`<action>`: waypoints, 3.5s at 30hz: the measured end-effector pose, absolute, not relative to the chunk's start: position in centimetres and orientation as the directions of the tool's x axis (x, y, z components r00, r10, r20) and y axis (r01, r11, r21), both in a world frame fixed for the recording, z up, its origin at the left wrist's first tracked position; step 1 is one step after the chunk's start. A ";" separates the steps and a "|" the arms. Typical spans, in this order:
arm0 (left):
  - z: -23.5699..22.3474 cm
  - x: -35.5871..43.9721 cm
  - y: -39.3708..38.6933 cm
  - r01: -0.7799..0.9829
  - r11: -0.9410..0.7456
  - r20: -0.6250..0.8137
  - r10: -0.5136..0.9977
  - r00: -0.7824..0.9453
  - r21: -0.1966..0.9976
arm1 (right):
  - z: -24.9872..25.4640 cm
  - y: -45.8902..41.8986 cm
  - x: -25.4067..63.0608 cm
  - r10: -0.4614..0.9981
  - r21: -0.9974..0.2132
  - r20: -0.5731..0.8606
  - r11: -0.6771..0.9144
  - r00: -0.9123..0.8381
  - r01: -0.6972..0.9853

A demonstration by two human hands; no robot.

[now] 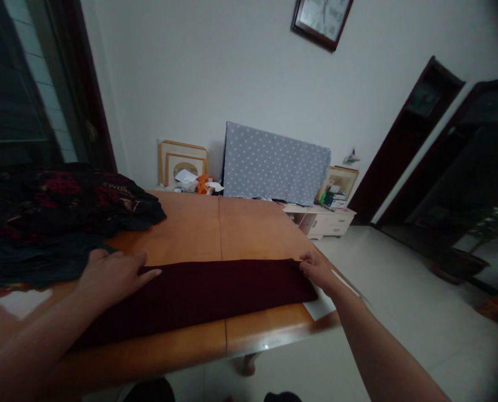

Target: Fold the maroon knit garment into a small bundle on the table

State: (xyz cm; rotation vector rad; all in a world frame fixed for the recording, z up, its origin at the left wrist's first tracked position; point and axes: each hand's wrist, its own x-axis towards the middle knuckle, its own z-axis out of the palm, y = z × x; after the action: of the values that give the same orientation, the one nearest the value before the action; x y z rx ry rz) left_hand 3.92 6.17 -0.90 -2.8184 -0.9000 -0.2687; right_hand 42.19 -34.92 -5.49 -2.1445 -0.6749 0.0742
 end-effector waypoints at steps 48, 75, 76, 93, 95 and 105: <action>-2.1 -3.7 6.0 0.806 -0.501 0.281 0.860 0.425 0.314 | -15.6 -33.4 42.8 0.882 0.166 0.323 -0.410 0.343 0.897; -4.9 -2.1 3.1 0.572 -0.810 0.146 0.586 0.797 0.132 | -11.1 -32.0 38.8 0.815 -0.033 0.242 -0.535 0.527 0.844; -4.6 -1.9 3.1 0.577 -0.806 0.123 0.591 0.797 0.134 | -10.6 -31.8 38.4 0.798 -0.065 0.243 -0.554 0.551 0.830; -4.7 5.4 -3.4 0.337 -0.917 0.153 0.373 0.915 0.215 | -9.2 -31.0 36.8 0.725 -0.126 0.189 -0.651 0.662 0.749; -5.0 5.4 -3.0 0.340 -0.914 0.148 0.376 0.915 0.222 | -9.4 -30.9 37.1 0.730 -0.118 0.175 -0.651 0.661 0.750; -3.6 7.2 -3.0 0.362 -0.912 0.177 0.396 0.901 0.194 | -9.1 -30.3 37.1 0.710 -0.151 0.138 -0.674 0.691 0.723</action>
State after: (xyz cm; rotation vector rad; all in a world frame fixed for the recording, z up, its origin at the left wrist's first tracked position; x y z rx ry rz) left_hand 7.18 -3.02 -3.61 -3.2152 -0.6450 -0.3530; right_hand 37.13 -30.28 -9.09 -2.7074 -1.1603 -0.1006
